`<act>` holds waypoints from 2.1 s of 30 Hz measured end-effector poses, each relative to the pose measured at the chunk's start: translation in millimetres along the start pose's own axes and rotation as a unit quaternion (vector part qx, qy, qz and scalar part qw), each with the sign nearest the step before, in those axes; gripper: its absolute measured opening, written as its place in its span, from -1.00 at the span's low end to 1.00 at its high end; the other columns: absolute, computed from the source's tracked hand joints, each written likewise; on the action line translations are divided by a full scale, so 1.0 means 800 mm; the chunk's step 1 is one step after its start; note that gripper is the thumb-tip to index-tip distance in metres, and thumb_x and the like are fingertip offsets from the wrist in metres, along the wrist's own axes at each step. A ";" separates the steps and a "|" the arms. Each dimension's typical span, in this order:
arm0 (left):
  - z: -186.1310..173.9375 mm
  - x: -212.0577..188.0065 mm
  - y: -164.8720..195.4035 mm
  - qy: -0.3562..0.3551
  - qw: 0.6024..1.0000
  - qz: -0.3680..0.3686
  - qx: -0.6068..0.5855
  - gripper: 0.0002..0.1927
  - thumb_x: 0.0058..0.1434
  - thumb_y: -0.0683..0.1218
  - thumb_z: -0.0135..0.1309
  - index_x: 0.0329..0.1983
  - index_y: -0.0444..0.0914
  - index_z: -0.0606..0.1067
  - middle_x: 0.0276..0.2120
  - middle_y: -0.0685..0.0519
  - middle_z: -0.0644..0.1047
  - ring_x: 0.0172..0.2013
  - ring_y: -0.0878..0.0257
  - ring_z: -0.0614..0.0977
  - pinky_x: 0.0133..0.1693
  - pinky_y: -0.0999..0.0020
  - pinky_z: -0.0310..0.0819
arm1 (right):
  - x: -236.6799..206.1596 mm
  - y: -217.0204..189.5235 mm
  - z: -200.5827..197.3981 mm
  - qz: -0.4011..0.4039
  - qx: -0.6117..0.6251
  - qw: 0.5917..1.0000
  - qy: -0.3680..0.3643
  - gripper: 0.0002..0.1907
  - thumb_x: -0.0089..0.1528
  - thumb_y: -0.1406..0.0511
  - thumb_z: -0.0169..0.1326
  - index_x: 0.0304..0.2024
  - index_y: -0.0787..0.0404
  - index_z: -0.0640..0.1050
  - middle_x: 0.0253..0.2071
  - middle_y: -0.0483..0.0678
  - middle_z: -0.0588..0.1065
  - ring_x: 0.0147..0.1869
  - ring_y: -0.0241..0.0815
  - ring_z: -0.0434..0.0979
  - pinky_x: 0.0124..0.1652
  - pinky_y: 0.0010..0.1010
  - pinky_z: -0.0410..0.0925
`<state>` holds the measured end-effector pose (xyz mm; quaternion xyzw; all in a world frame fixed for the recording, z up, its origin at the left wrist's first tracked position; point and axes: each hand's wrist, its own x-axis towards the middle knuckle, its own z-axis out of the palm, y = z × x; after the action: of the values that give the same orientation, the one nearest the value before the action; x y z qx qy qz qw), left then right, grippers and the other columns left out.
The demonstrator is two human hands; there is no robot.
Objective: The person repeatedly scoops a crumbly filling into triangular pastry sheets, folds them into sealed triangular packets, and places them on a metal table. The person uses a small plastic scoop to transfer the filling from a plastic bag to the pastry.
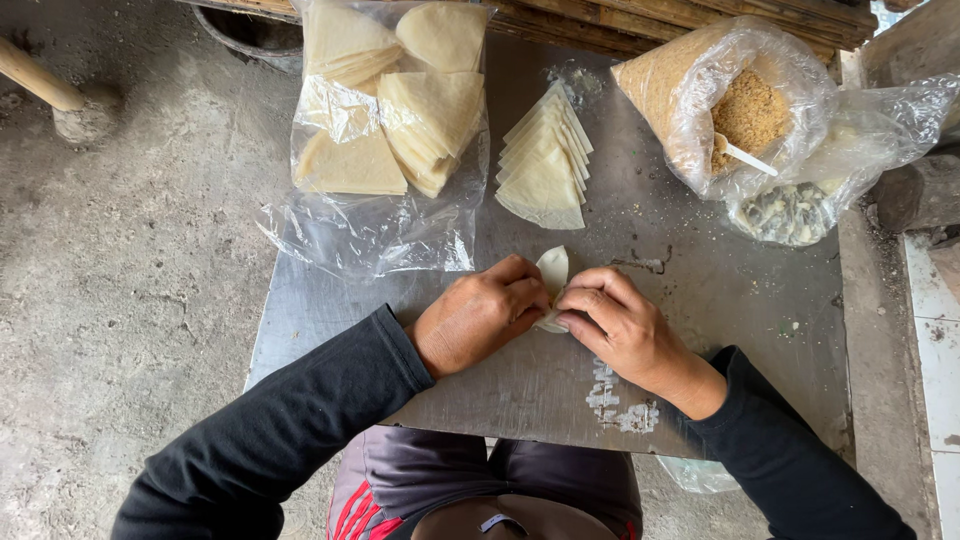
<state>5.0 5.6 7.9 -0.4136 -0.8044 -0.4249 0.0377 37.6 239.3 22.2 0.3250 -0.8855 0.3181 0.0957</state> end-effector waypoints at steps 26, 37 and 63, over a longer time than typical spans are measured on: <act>-0.007 -0.004 -0.017 -0.051 0.974 0.141 0.168 -0.69 0.17 -0.20 0.15 -0.01 -0.37 0.56 -0.13 -0.03 0.52 -0.19 0.12 0.67 -0.19 0.32 0.64 | 0.002 0.013 -0.013 -0.099 -0.073 0.991 -0.057 -0.67 0.11 0.25 0.34 -0.10 0.16 0.60 -0.13 -0.12 0.58 -0.05 -0.23 0.57 0.02 -0.27 0.24; -0.011 0.004 -0.013 -0.050 0.986 0.123 0.102 -0.59 0.13 0.00 0.17 -0.02 -0.32 0.56 -0.10 -0.04 0.51 -0.12 0.07 0.64 -0.13 0.26 0.61 | 0.002 0.007 -0.003 -0.114 -0.136 0.983 -0.040 -0.79 0.19 0.40 0.24 -0.11 0.23 0.59 -0.19 -0.09 0.53 -0.13 -0.20 0.56 -0.01 -0.29 0.27; 0.007 0.013 -0.007 -0.023 0.995 -0.096 0.017 -0.84 0.29 -0.08 0.17 -0.18 -0.26 0.52 -0.34 -0.02 0.55 -0.32 0.02 0.65 -0.30 0.16 0.57 | -0.002 0.007 0.014 0.126 0.015 0.992 -0.003 -0.91 0.21 0.42 0.19 -0.22 0.24 0.56 -0.26 -0.04 0.49 -0.20 -0.20 0.55 -0.23 -0.40 0.43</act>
<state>-3.8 14.8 4.8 -0.3432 -0.8481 -0.4035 -0.0145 35.5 236.1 9.9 0.2131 -0.9148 0.3398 0.0477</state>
